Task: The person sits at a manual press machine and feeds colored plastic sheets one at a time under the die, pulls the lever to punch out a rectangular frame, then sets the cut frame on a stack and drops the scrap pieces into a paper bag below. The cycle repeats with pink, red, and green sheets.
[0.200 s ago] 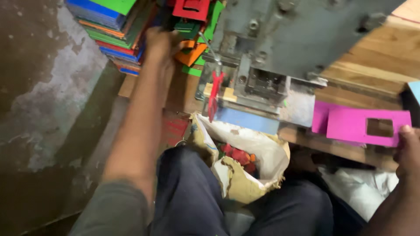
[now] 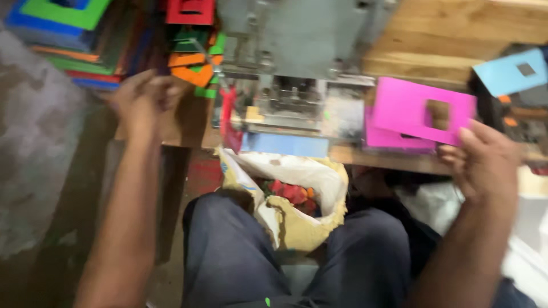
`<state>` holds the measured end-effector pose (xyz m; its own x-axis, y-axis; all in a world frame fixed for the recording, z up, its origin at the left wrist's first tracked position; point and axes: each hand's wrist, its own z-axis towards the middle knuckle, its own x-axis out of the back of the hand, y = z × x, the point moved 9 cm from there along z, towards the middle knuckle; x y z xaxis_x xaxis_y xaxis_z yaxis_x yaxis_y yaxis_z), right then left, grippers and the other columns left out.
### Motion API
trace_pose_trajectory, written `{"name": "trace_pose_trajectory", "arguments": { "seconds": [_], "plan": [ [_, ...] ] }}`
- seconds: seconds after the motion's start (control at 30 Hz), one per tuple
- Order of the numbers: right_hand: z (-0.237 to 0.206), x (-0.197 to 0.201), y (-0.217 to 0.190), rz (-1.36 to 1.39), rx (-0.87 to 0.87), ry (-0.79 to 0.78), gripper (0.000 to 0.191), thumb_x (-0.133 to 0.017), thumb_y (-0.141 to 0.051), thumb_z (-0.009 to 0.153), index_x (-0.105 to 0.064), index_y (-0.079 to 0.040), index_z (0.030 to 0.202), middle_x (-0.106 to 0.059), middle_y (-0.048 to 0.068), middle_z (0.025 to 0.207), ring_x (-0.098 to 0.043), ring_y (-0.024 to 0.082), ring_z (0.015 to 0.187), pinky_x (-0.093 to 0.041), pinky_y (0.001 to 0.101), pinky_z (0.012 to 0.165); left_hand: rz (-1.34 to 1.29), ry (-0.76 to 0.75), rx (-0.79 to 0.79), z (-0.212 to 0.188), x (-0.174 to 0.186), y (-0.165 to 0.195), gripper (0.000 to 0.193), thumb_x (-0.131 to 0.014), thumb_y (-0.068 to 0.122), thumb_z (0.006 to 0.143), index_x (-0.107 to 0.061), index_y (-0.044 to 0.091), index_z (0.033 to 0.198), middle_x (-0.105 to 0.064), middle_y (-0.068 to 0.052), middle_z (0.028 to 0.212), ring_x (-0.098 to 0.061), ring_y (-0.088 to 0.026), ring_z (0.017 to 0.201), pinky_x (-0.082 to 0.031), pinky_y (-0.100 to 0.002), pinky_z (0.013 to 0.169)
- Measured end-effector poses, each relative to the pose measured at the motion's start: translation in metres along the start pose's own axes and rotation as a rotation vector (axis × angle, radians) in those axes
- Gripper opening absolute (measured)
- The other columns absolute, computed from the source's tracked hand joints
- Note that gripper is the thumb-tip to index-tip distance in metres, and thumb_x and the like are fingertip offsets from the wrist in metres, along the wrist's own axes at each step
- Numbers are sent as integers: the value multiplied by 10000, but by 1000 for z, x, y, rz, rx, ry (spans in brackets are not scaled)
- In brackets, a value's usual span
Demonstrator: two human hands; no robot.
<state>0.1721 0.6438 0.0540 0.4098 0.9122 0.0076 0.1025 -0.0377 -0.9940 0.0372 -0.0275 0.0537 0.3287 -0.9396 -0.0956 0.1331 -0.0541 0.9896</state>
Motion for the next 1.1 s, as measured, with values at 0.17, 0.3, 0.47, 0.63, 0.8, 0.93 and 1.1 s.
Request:
{"name": "trace_pose_trajectory", "arguments": {
  "seconds": [0.17,0.3,0.47,0.63,0.8,0.93,1.1],
  "plan": [
    [-30,-75,1,214,11,-70,335,-649,-24,997,-653,90,1312,-745,148,1006,-702,184,702,-563,293,599,-43,96,-321,-114,-16,84,119,-679,123,1139,-622,26,1179,-668,-66,894,-617,-99,699,-468,-241,600],
    [-28,-101,9,263,24,-129,318,-628,-13,999,-655,97,1296,-747,155,993,-706,179,692,-579,282,603,501,-305,-591,-197,-129,115,285,-747,171,999,-685,56,1253,-751,-120,1112,-735,-212,946,-579,-349,870],
    [-25,-118,20,288,4,-149,321,-606,-20,1013,-635,101,1309,-741,146,967,-713,171,689,-590,278,607,729,-645,-535,-228,-218,87,542,-688,255,965,-554,125,1474,-714,-170,961,-688,-386,769,-553,-486,692],
    [-26,-130,7,299,3,-185,352,-592,17,1003,-613,119,1339,-748,170,1011,-719,185,716,-598,291,624,939,-667,-474,-224,-244,56,585,-638,283,970,-472,149,1514,-683,-165,898,-677,-396,725,-540,-514,647],
    [-33,-138,1,242,-18,-161,549,-618,134,878,-476,60,1403,-742,190,1049,-752,201,787,-636,316,694,1008,-656,-488,-220,-240,46,598,-627,260,964,-460,147,1528,-674,-161,875,-677,-375,707,-545,-495,640],
    [-37,-133,-4,102,80,-177,537,-669,72,889,-531,90,1408,-759,173,1075,-751,192,834,-626,295,712,1071,-669,-492,-221,-239,42,635,-632,250,964,-425,138,1554,-673,-156,837,-679,-355,680,-544,-482,619],
    [-36,-126,-13,-240,291,-79,399,-835,-16,875,-726,61,1251,-746,122,1002,-671,124,844,-554,242,708,1155,-688,-461,-219,-241,37,717,-653,220,930,-368,75,1572,-686,-156,789,-682,-340,640,-552,-465,603]
  ]
}}
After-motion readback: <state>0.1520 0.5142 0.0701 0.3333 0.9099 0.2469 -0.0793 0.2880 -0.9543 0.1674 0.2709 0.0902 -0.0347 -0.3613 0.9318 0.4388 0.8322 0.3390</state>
